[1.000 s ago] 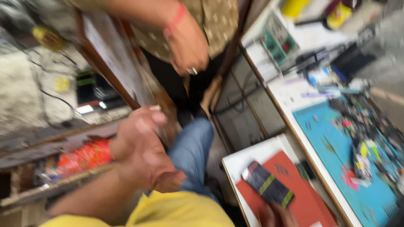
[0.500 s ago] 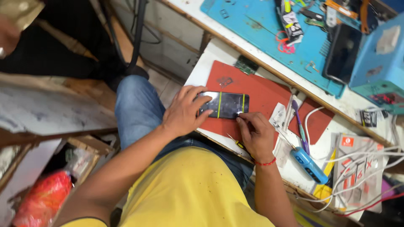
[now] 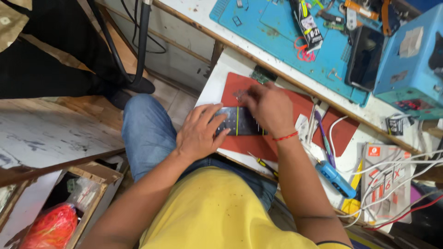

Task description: The person sits on the floor and works on a smartphone, securing it with rubber bands and applying adhesive. They handle a small circuit board and use a screwdriver to manipulate components on the workbench.

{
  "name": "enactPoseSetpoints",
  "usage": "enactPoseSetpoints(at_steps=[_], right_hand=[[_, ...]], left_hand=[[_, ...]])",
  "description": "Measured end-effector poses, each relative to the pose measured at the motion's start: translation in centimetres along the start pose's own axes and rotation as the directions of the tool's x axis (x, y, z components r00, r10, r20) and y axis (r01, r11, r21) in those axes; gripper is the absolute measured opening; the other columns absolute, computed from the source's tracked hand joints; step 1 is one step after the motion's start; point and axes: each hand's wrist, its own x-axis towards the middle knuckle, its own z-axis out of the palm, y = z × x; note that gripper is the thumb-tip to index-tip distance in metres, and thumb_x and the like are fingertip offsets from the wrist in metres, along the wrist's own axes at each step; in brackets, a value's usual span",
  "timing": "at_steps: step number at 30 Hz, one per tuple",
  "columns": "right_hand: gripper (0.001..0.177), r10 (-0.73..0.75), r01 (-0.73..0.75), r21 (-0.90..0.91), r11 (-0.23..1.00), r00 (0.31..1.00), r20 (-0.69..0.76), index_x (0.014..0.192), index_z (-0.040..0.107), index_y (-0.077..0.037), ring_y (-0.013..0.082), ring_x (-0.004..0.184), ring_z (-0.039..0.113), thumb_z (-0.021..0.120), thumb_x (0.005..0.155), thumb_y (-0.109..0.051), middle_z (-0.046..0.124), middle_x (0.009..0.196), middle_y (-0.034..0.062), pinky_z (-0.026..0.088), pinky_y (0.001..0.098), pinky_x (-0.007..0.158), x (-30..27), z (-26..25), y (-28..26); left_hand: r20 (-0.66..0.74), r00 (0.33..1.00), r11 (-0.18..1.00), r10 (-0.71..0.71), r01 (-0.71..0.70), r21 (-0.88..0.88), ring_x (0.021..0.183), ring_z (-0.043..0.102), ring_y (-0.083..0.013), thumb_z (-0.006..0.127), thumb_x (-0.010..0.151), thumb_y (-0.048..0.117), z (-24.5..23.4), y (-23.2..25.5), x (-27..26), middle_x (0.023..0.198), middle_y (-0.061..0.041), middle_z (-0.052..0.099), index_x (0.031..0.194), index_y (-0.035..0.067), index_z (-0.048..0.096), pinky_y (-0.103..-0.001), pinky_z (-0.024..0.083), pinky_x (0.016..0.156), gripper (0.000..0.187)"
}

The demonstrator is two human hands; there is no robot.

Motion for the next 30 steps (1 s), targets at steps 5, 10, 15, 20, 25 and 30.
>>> enactPoseSetpoints(at_steps=[5, 10, 15, 20, 25, 30], right_hand=[[0.029, 0.059, -0.062, -0.131, 0.989, 0.998, -0.027, 0.097, 0.08, -0.016, 0.0331, 0.084, 0.07, 0.083, 0.083, -0.04, 0.072, 0.1, 0.009, 0.054, 0.0467, 0.067, -0.3, 1.6, -1.6], [0.039, 0.205, -0.201, -0.049, 0.978, 0.973, 0.105, 0.093, 0.072, -0.01, 0.0312, 0.079, 0.069, 0.087, 0.073, -0.039, 0.07, 0.088, 0.0094, 0.054, 0.0453, 0.065, 1.4, 1.7, -0.7], [0.037, 0.18, -0.198, 0.066, 0.978, 0.96, 0.213, 0.092, 0.068, -0.009, 0.0279, 0.076, 0.069, 0.088, 0.072, -0.033, 0.07, 0.084, 0.0081, 0.053, 0.0428, 0.063, 3.6, 1.4, 0.1], [0.039, 0.136, -0.158, 0.101, 0.982, 0.971, 0.196, 0.089, 0.065, -0.01, 0.0276, 0.075, 0.068, 0.09, 0.071, -0.034, 0.067, 0.085, 0.006, 0.052, 0.0421, 0.063, 3.1, 1.5, 0.7], [0.029, 0.104, -0.13, 0.114, 0.985, 0.971, 0.213, 0.091, 0.07, -0.011, 0.03, 0.078, 0.067, 0.085, 0.078, -0.031, 0.065, 0.089, 0.0069, 0.052, 0.0442, 0.063, 2.7, 1.2, 1.5], [0.018, 0.038, -0.07, 0.18, 0.981, 0.984, 0.173, 0.09, 0.07, -0.008, 0.0339, 0.083, 0.066, 0.077, 0.087, -0.025, 0.065, 0.09, 0.0105, 0.052, 0.0461, 0.068, 3.0, 0.6, 1.6]], left_hand=[[0.027, 0.999, 1.0, -0.025, 0.025, 0.005, 0.124, 0.056, -0.0325, 0.075, 0.087, 0.031, -1.1, 0.5, 0.5, 0.136, -0.012, 0.061, 0.118, 0.006, 0.071, -0.048, 0.047, 0.1, 0.04], [0.062, 0.998, 1.0, -0.01, 0.01, 0.007, 0.127, 0.054, -0.0336, 0.073, 0.09, 0.035, -0.8, -0.3, 0.6, 0.141, -0.013, 0.059, 0.123, 0.006, 0.067, -0.048, 0.046, 0.104, 0.045], [0.116, 0.992, 0.998, -0.055, 0.054, 0.014, 0.125, 0.051, -0.0391, 0.076, 0.081, 0.051, -0.2, -1.1, 1.0, 0.139, -0.018, 0.055, 0.133, 0.003, 0.06, -0.054, 0.041, 0.1, 0.072], [0.16, 0.982, 0.994, -0.102, 0.096, 0.043, 0.128, 0.053, -0.0334, 0.076, 0.083, 0.052, 0.2, -1.0, 0.9, 0.143, -0.013, 0.057, 0.133, 0.007, 0.062, -0.052, 0.041, 0.105, 0.068], [0.149, 0.983, 0.992, -0.111, 0.102, 0.07, 0.125, 0.055, -0.0333, 0.076, 0.084, 0.053, 0.8, -0.5, 1.6, 0.14, -0.013, 0.058, 0.127, 0.006, 0.065, -0.052, 0.042, 0.104, 0.065], [0.114, 0.991, 0.992, -0.076, 0.063, 0.114, 0.125, 0.056, -0.0324, 0.074, 0.083, 0.054, -0.1, -0.3, 3.3, 0.137, -0.011, 0.059, 0.127, 0.007, 0.065, -0.051, 0.042, 0.102, 0.065]])
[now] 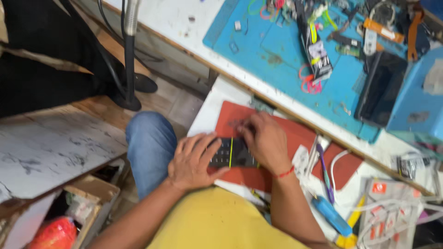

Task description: The person sits on the floor and works on a smartphone, securing it with rubber bands and applying adhesive. They handle a small circuit board and use a screwdriver to manipulate components on the workbench.

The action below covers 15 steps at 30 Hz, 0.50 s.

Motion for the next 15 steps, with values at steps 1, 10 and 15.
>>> enactPoseSetpoints(at_steps=[1, 10, 15], right_hand=[[0.017, -0.048, 0.049, 0.016, 0.999, 0.999, -0.023, 0.092, 0.069, -0.007, 0.0347, 0.085, 0.066, 0.075, 0.09, -0.023, 0.066, 0.091, 0.0113, 0.052, 0.0458, 0.071, -0.5, 0.0, 0.2], [0.018, -0.13, 0.127, -0.035, 0.991, 0.987, -0.099, 0.101, 0.067, -0.002, 0.0361, 0.089, 0.064, 0.072, 0.09, -0.015, 0.067, 0.095, 0.0154, 0.05, 0.0459, 0.079, -6.8, 0.2, -0.6], [0.016, -0.337, 0.311, -0.146, 0.939, 0.918, -0.211, 0.096, 0.063, -0.002, 0.0369, 0.101, 0.062, 0.073, 0.089, -0.012, 0.068, 0.108, 0.0168, 0.05, 0.046, 0.089, -8.6, 1.9, 0.0]], left_hand=[[0.016, 1.0, 1.0, 0.009, -0.009, -0.003, 0.125, 0.055, -0.0326, 0.074, 0.084, 0.054, 0.1, 0.2, -0.5, 0.138, -0.012, 0.059, 0.129, 0.007, 0.064, -0.051, 0.042, 0.103, 0.066], [0.009, 0.999, 0.999, 0.049, -0.049, -0.018, 0.131, 0.049, -0.0337, 0.073, 0.086, 0.054, 0.5, -0.3, -3.8, 0.143, -0.014, 0.054, 0.133, 0.006, 0.06, -0.051, 0.039, 0.108, 0.068], [0.034, 0.999, 0.994, -0.016, 0.013, 0.105, 0.138, 0.043, -0.0356, 0.075, 0.083, 0.055, 0.9, 0.7, -4.3, 0.15, -0.014, 0.047, 0.138, 0.006, 0.054, -0.055, 0.035, 0.108, 0.077]])
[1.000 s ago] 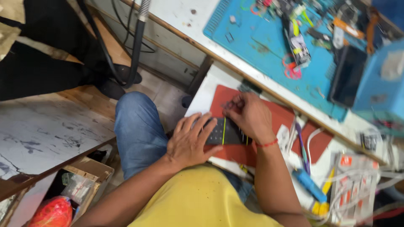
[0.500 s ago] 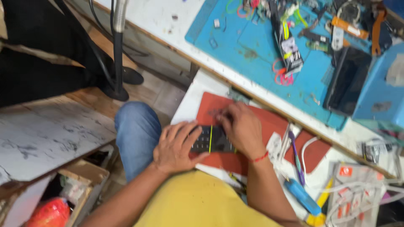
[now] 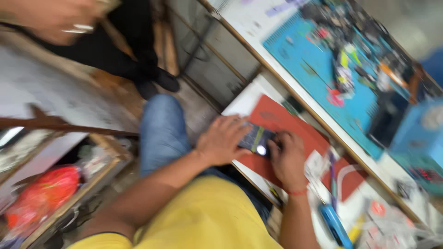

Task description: The person sits on the floor and works on a smartphone, securing it with rubber bands and applying adhesive. They handle a small circuit board and use a screwdriver to manipulate components on the workbench.

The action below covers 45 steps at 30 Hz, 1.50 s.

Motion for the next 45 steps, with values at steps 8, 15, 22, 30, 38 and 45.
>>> enactPoseSetpoints(at_steps=[8, 15, 22, 30, 38, 45], right_hand=[[0.016, -0.17, 0.165, 0.155, 0.974, 0.985, 0.019, 0.104, 0.066, 0.002, 0.0295, 0.098, 0.066, 0.073, 0.1, -0.012, 0.069, 0.108, 0.0179, 0.052, 0.0391, 0.09, 0.0, 1.6, 4.5], [0.025, -0.274, 0.295, 0.3, 0.907, 0.955, -0.111, 0.092, 0.055, 0.005, 0.0338, 0.106, 0.063, 0.074, 0.102, -0.01, 0.065, 0.116, 0.0251, 0.053, 0.0407, 0.092, -2.9, 9.7, 10.7], [0.031, -0.223, 0.237, 0.22, 0.946, 0.971, -0.085, 0.086, 0.053, 0.003, 0.0296, 0.1, 0.063, 0.08, 0.098, -0.008, 0.064, 0.105, 0.0204, 0.052, 0.0407, 0.092, -1.7, 12.5, 13.8], [0.026, -0.228, 0.244, 0.375, 0.894, 0.97, -0.088, 0.092, 0.054, 0.003, 0.03, 0.107, 0.065, 0.075, 0.102, -0.008, 0.063, 0.113, 0.0223, 0.055, 0.0388, 0.093, -2.2, 9.5, 9.6], [0.021, -0.214, 0.218, 0.306, 0.927, 0.976, -0.047, 0.093, 0.058, 0.003, 0.0338, 0.111, 0.068, 0.074, 0.1, -0.006, 0.065, 0.115, 0.0229, 0.056, 0.0428, 0.095, -2.4, 7.5, 6.9], [0.019, -0.109, 0.096, 0.206, 0.974, 0.992, 0.056, 0.099, 0.059, 0.003, 0.032, 0.106, 0.068, 0.074, 0.101, -0.008, 0.064, 0.123, 0.0232, 0.057, 0.0419, 0.087, -2.5, 6.5, 6.1]], left_hand=[[-0.37, 0.866, 0.933, -0.335, 0.25, -0.258, 0.146, 0.036, -0.0436, 0.074, 0.089, 0.048, -6.1, -1.6, -8.7, 0.164, -0.025, 0.033, 0.154, 0.002, 0.041, -0.053, 0.032, 0.121, 0.085], [-0.821, 0.288, 0.819, -0.493, 0.472, -0.326, 0.143, 0.044, -0.0284, 0.078, 0.093, 0.042, -15.3, -8.5, -21.3, 0.149, -0.016, 0.044, 0.152, 0.0, 0.035, -0.046, 0.039, 0.121, 0.084], [-0.502, -0.39, 0.617, -0.772, -0.264, -0.742, 0.113, 0.063, -0.0219, 0.065, 0.099, 0.036, -17.5, -6.0, -34.0, 0.137, -0.012, 0.056, 0.142, 0.01, 0.048, -0.041, 0.056, 0.102, 0.053], [-0.585, -0.01, 0.37, -0.811, -0.783, -0.5, 0.126, 0.066, -0.0286, 0.051, 0.11, 0.03, -13.3, -2.1, -36.5, 0.14, -0.016, 0.065, 0.136, 0.006, 0.061, -0.046, 0.05, 0.119, 0.037], [-0.611, 0.087, 0.282, -0.787, -0.83, -0.481, 0.115, 0.068, -0.0237, 0.051, 0.115, 0.029, -14.2, -2.6, -36.4, 0.129, -0.015, 0.067, 0.134, 0.004, 0.062, -0.039, 0.056, 0.11, 0.033], [-0.529, 0.147, 0.168, -0.836, -0.85, -0.5, 0.1, 0.064, -0.0216, 0.05, 0.114, 0.04, -15.1, 0.1, -34.8, 0.117, -0.016, 0.067, 0.116, 0.004, 0.067, -0.034, 0.059, 0.093, 0.04]])
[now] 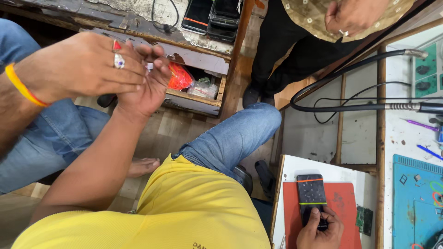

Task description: The person sits on the floor and works on a smartphone, securing it with rubber bands and applying adhesive. They handle a small circuit board and use a screwdriver to manipulate components on the workbench.

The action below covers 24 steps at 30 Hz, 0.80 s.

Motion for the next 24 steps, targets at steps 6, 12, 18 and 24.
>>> enactPoseSetpoints(at_steps=[6, 12, 18, 24], right_hand=[[0.018, -0.136, 0.149, 0.101, 0.984, 0.982, -0.13, 0.094, 0.062, 0.002, 0.0337, 0.11, 0.067, 0.074, 0.1, -0.009, 0.07, 0.11, 0.018, 0.053, 0.0425, 0.097, -0.4, -0.8, -2.3], [0.012, -0.098, 0.109, 0.116, 0.987, 0.991, -0.091, 0.096, 0.063, 0.0, 0.0328, 0.101, 0.065, 0.073, 0.096, -0.008, 0.068, 0.109, 0.0166, 0.053, 0.0412, 0.091, 0.1, -2.3, -5.1], [0.015, -0.076, 0.087, 0.12, 0.989, 0.992, -0.097, 0.098, 0.061, 0.0, 0.0339, 0.103, 0.065, 0.074, 0.093, -0.004, 0.066, 0.109, 0.0177, 0.052, 0.0403, 0.092, 1.8, -2.4, -6.6], [0.014, 0.158, -0.123, 0.258, 0.958, 0.98, -0.122, 0.095, 0.06, 0.0, 0.026, 0.101, 0.067, 0.074, 0.093, -0.001, 0.067, 0.113, 0.0161, 0.053, 0.0344, 0.087, 2.4, -5.0, -5.2]], left_hand=[[-0.035, 0.997, 0.996, -0.074, 0.075, 0.047, 0.096, 0.067, -0.0256, 0.044, 0.114, 0.04, 3.9, -3.1, 0.7, 0.111, -0.017, 0.07, 0.107, 0.002, 0.07, -0.042, 0.059, 0.092, 0.046], [-0.025, 0.928, 0.927, -0.371, 0.372, 0.055, 0.096, 0.071, -0.0309, 0.042, 0.115, 0.044, 6.6, -12.2, 0.6, 0.113, -0.022, 0.072, 0.107, -0.002, 0.07, -0.048, 0.059, 0.093, 0.054], [-0.144, 0.462, 0.467, -0.875, 0.884, -0.007, 0.099, 0.071, -0.0304, 0.041, 0.099, 0.052, 7.1, -29.8, -0.9, 0.11, -0.021, 0.073, 0.104, -0.003, 0.07, -0.047, 0.06, 0.095, 0.062], [-0.195, 0.194, 0.142, -0.961, 0.957, 0.252, 0.112, 0.064, -0.0297, 0.059, 0.107, 0.044, 8.8, -44.1, -3.7, 0.115, -0.018, 0.065, 0.119, -0.005, 0.06, -0.055, 0.052, 0.109, 0.05]])
